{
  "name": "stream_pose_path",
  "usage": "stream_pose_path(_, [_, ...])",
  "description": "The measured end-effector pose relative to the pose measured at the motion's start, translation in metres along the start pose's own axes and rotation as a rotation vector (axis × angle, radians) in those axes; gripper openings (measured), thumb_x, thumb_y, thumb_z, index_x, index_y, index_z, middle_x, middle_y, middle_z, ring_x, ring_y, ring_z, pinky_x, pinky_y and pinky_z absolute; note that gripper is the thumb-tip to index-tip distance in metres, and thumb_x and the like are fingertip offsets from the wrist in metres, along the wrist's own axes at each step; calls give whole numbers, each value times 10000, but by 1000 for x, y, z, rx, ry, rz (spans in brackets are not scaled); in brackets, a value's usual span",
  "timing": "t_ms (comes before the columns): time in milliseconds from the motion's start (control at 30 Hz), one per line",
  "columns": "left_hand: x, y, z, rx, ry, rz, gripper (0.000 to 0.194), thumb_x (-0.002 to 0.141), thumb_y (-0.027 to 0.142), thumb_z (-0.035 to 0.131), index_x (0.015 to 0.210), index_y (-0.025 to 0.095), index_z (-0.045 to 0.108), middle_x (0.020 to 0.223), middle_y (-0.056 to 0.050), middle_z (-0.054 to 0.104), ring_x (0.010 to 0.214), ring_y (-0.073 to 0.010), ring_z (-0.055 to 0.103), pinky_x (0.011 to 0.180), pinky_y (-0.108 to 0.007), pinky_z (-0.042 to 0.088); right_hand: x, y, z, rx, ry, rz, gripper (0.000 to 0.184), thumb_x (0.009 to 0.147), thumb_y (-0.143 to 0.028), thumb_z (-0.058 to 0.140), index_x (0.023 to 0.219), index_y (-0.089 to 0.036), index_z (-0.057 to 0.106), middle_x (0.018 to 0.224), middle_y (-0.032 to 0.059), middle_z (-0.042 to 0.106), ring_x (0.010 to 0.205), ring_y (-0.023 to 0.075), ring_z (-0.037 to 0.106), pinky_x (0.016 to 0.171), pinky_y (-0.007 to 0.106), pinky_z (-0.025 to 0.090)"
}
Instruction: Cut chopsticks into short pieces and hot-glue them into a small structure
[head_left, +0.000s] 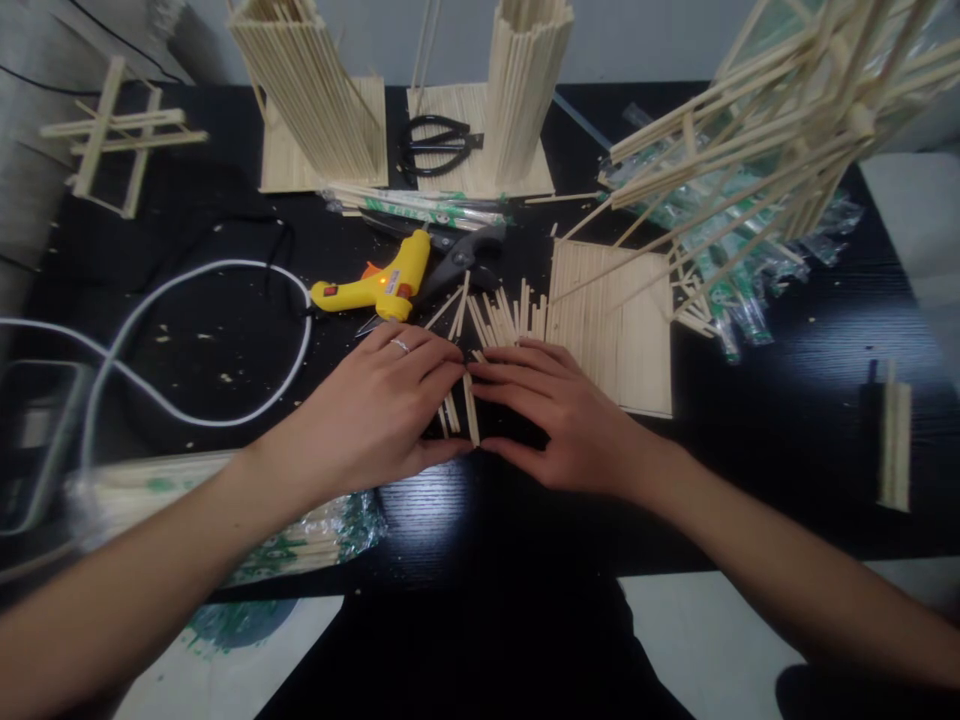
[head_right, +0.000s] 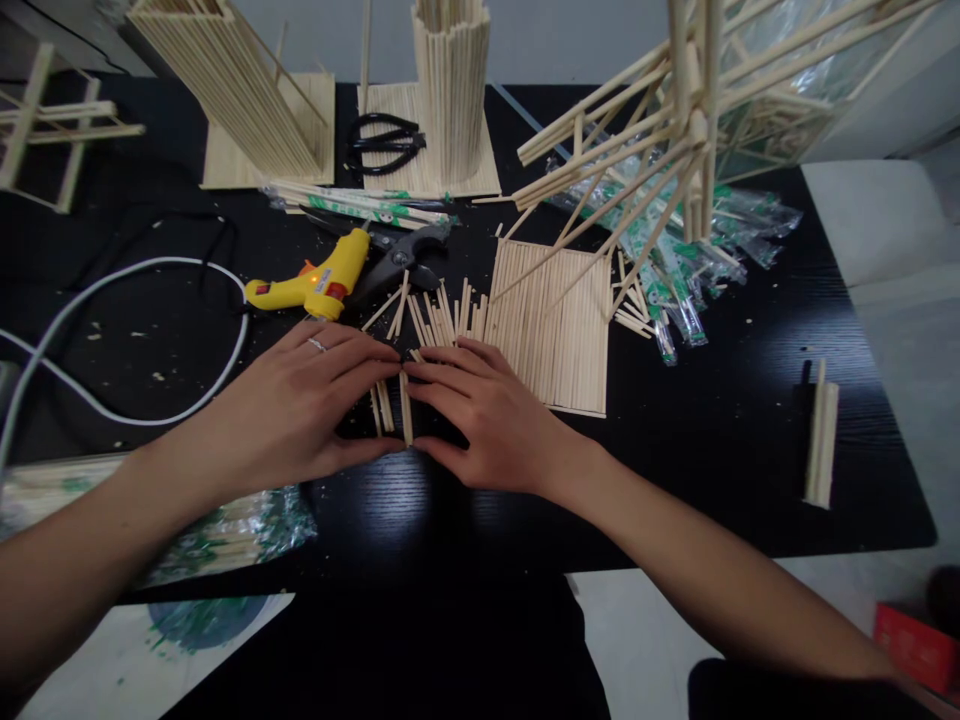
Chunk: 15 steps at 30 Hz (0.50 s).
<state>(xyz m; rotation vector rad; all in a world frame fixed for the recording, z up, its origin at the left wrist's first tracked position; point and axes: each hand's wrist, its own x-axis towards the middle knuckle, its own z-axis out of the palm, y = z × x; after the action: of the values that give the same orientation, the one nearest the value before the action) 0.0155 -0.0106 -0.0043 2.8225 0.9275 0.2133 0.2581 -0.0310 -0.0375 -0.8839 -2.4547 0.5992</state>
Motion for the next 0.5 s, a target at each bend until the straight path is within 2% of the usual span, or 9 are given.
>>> stream_pose_path(500, [0, 2, 2, -3, 0, -4, 514, 890, 507, 683, 1165, 73, 677, 1215, -189, 683, 1173, -364, 606, 1041, -519, 471, -1, 1, 2, -35, 5, 0, 431, 884, -282, 742, 1295, -176, 669, 1383, 114, 670, 1387, 303, 533, 1189, 580, 365])
